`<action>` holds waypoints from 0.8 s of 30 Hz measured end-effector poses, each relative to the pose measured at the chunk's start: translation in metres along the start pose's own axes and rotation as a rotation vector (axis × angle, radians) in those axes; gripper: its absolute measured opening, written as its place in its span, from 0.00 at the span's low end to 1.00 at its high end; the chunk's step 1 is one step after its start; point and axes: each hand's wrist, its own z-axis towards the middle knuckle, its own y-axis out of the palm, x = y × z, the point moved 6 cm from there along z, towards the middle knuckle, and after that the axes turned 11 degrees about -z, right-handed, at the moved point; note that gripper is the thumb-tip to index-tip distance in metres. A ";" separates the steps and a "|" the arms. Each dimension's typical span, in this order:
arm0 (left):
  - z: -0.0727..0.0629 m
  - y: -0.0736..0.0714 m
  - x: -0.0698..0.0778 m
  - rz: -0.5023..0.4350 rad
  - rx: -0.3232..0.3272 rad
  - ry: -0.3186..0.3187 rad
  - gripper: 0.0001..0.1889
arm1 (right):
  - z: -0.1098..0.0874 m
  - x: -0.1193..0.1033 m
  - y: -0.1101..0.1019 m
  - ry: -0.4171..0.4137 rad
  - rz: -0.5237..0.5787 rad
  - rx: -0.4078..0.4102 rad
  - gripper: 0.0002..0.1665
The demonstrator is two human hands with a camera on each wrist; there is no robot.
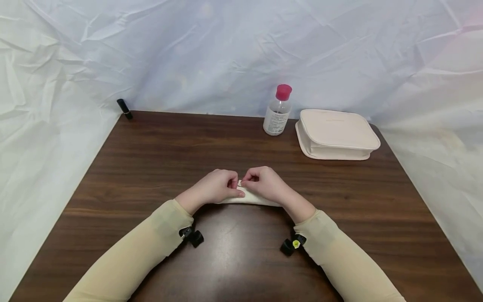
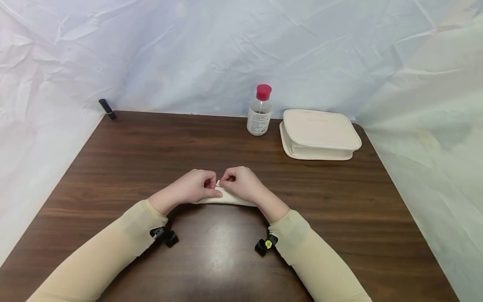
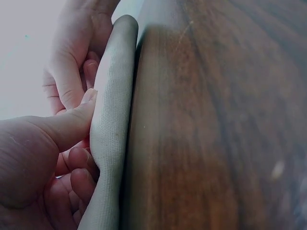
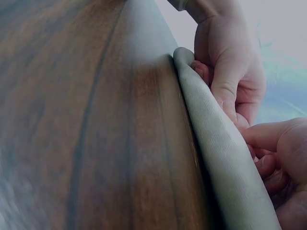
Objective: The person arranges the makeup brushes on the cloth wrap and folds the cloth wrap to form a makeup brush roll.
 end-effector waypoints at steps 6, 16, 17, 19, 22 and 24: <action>-0.001 0.002 0.001 0.000 -0.006 -0.001 0.20 | -0.002 0.003 0.000 0.036 0.031 -0.018 0.05; -0.007 -0.002 0.004 -0.010 -0.043 0.007 0.14 | -0.008 -0.007 -0.004 -0.025 -0.088 -0.044 0.02; -0.009 -0.002 0.005 -0.008 -0.058 0.007 0.14 | -0.009 -0.007 -0.004 -0.036 -0.113 -0.056 0.02; -0.011 -0.003 0.007 0.001 -0.090 0.011 0.13 | -0.012 -0.008 -0.005 -0.044 -0.143 -0.078 0.02; -0.013 -0.004 0.011 0.012 -0.118 0.023 0.14 | -0.016 -0.008 -0.007 -0.048 -0.150 -0.092 0.03; -0.013 -0.003 0.012 0.017 -0.128 0.023 0.16 | -0.018 -0.009 -0.008 -0.065 -0.172 -0.090 0.03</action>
